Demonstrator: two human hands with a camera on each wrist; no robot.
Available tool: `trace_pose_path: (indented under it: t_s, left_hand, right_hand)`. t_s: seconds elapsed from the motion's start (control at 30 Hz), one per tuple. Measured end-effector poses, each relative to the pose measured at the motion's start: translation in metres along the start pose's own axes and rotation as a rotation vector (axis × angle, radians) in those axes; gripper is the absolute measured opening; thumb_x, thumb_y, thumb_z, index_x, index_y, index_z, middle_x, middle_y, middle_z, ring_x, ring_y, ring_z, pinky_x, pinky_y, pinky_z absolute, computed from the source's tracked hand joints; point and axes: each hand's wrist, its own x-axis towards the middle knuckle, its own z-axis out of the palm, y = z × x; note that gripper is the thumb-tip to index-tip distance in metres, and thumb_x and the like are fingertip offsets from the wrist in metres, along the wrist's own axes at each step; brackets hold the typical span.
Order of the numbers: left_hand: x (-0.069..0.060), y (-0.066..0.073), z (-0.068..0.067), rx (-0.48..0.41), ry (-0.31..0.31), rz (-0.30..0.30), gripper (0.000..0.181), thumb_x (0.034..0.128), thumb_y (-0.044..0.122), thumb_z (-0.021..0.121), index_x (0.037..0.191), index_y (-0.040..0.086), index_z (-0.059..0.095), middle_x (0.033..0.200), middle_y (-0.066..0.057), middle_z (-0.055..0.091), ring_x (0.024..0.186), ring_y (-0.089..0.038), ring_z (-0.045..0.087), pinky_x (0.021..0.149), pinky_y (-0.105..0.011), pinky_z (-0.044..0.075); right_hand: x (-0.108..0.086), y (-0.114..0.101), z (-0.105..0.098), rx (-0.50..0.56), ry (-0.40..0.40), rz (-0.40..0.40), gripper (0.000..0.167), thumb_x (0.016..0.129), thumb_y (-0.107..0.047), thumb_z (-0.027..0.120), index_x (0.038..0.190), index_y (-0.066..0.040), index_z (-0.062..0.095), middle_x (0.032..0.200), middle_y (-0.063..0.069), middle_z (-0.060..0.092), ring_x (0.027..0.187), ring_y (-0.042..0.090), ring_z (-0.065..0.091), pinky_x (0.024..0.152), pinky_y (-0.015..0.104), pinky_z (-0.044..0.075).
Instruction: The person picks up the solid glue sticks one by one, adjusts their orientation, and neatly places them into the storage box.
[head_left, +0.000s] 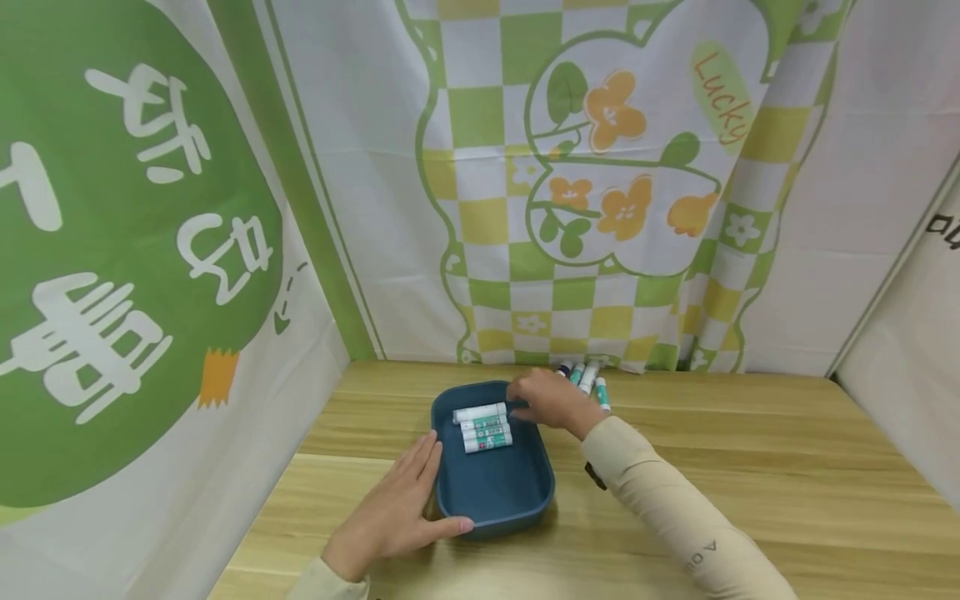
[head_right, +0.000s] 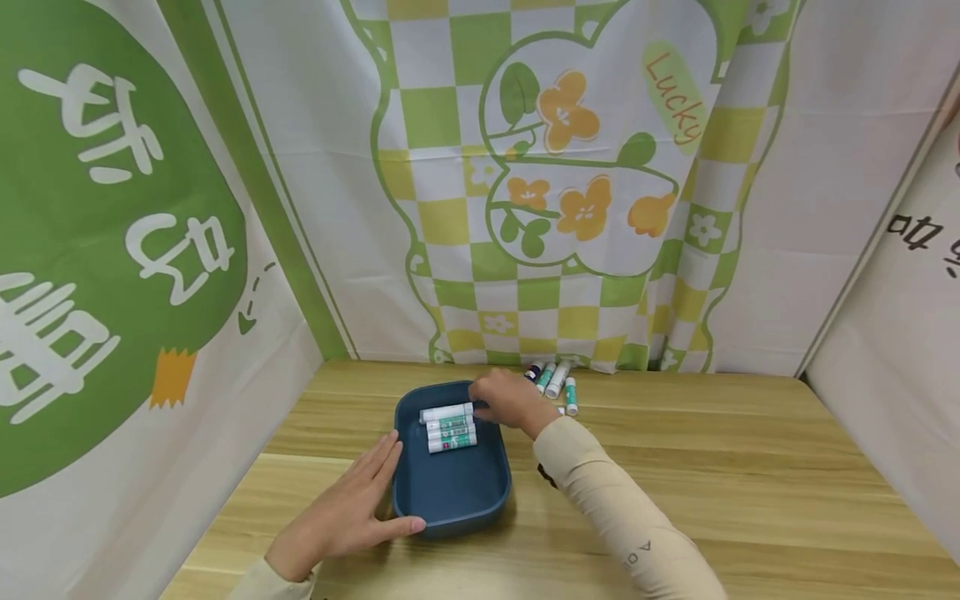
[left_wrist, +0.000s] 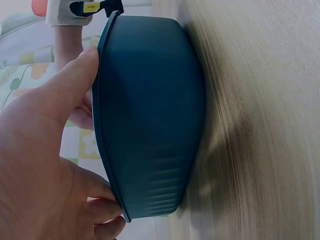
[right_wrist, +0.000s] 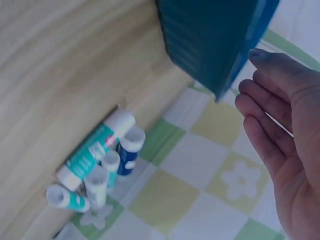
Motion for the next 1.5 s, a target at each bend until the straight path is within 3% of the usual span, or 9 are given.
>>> trace_pose_path:
  t_s: [0.13, 0.4, 0.63, 0.83, 1.03, 1.33, 1.4, 1.5]
  left_hand:
    - [0.000, 0.000, 0.001, 0.000, 0.005, -0.003, 0.120, 0.0883, 0.076, 0.067, 0.166, -0.003, 0.021, 0.177, -0.021, 0.013, 0.165, -0.040, 0.016, 0.132, -0.059, 0.025]
    - [-0.001, -0.001, 0.002, 0.002, 0.004, -0.007, 0.121, 0.0874, 0.077, 0.066, 0.167, -0.003, 0.021, 0.177, -0.021, 0.012, 0.165, -0.040, 0.016, 0.132, -0.058, 0.024]
    - [-0.001, -0.001, 0.001, 0.002, 0.011, -0.002, 0.121, 0.0877, 0.077, 0.067, 0.166, -0.004, 0.022, 0.177, -0.022, 0.014, 0.165, -0.041, 0.017, 0.132, -0.059, 0.025]
    - [-0.001, -0.001, 0.002, 0.003, 0.024, 0.003, 0.120, 0.0875, 0.075, 0.068, 0.165, -0.005, 0.025, 0.176, -0.023, 0.015, 0.164, -0.041, 0.018, 0.131, -0.059, 0.026]
    - [0.000, -0.002, 0.004, 0.002, 0.016, -0.008, 0.120, 0.0872, 0.076, 0.068, 0.166, -0.003, 0.023, 0.177, -0.021, 0.013, 0.165, -0.040, 0.015, 0.132, -0.058, 0.024]
    - [0.000, -0.001, 0.004, -0.006, 0.012, -0.015, 0.120, 0.0872, 0.077, 0.067, 0.167, -0.001, 0.022, 0.178, -0.019, 0.012, 0.165, -0.039, 0.014, 0.132, -0.059, 0.024]
    - [0.000, -0.001, 0.003, -0.004, 0.014, -0.015, 0.120, 0.0870, 0.077, 0.067, 0.167, -0.001, 0.023, 0.177, -0.020, 0.013, 0.165, -0.039, 0.015, 0.132, -0.059, 0.024]
    - [0.000, -0.001, 0.003, -0.003, 0.014, -0.017, 0.120, 0.0870, 0.076, 0.068, 0.166, -0.002, 0.023, 0.177, -0.020, 0.013, 0.165, -0.039, 0.015, 0.132, -0.058, 0.024]
  right_hand:
    - [-0.008, 0.006, -0.012, 0.033, 0.014, 0.034, 0.022, 0.097, -0.015, 0.078, 0.117, -0.005, 0.079, 0.116, 0.011, 0.080, 0.104, 0.026, 0.076, 0.088, 0.038, 0.064]
    - [-0.027, 0.026, -0.018, 0.037, 0.045, 0.073, 0.017, 0.096, -0.013, 0.078, 0.111, -0.006, 0.079, 0.110, 0.010, 0.079, 0.101, 0.025, 0.075, 0.086, 0.038, 0.064]
    - [-0.045, 0.047, -0.009, 0.150, 0.069, 0.081, 0.014, 0.095, -0.009, 0.078, 0.109, -0.005, 0.081, 0.107, 0.013, 0.081, 0.096, 0.028, 0.078, 0.082, 0.038, 0.065]
    - [-0.062, 0.065, 0.003, 0.181, 0.086, 0.093, 0.016, 0.091, -0.007, 0.082, 0.106, 0.000, 0.081, 0.100, 0.013, 0.081, 0.091, 0.030, 0.078, 0.079, 0.039, 0.065]
    - [-0.078, 0.083, 0.016, 0.234, 0.095, 0.170, 0.022, 0.091, -0.006, 0.082, 0.109, 0.005, 0.080, 0.107, 0.021, 0.080, 0.097, 0.036, 0.078, 0.085, 0.046, 0.066]
    - [-0.095, 0.095, 0.035, 0.270, 0.140, 0.236, 0.020, 0.088, -0.001, 0.081, 0.107, 0.004, 0.080, 0.104, 0.020, 0.081, 0.094, 0.036, 0.079, 0.084, 0.046, 0.066]
    - [-0.096, 0.095, 0.038, 0.282, 0.152, 0.248, 0.019, 0.086, 0.000, 0.081, 0.104, 0.004, 0.080, 0.101, 0.019, 0.081, 0.092, 0.033, 0.079, 0.083, 0.044, 0.066]
    - [-0.095, 0.096, 0.042, 0.274, 0.174, 0.251, 0.006, 0.084, 0.001, 0.081, 0.086, 0.002, 0.075, 0.086, 0.010, 0.079, 0.078, 0.021, 0.074, 0.073, 0.036, 0.065]
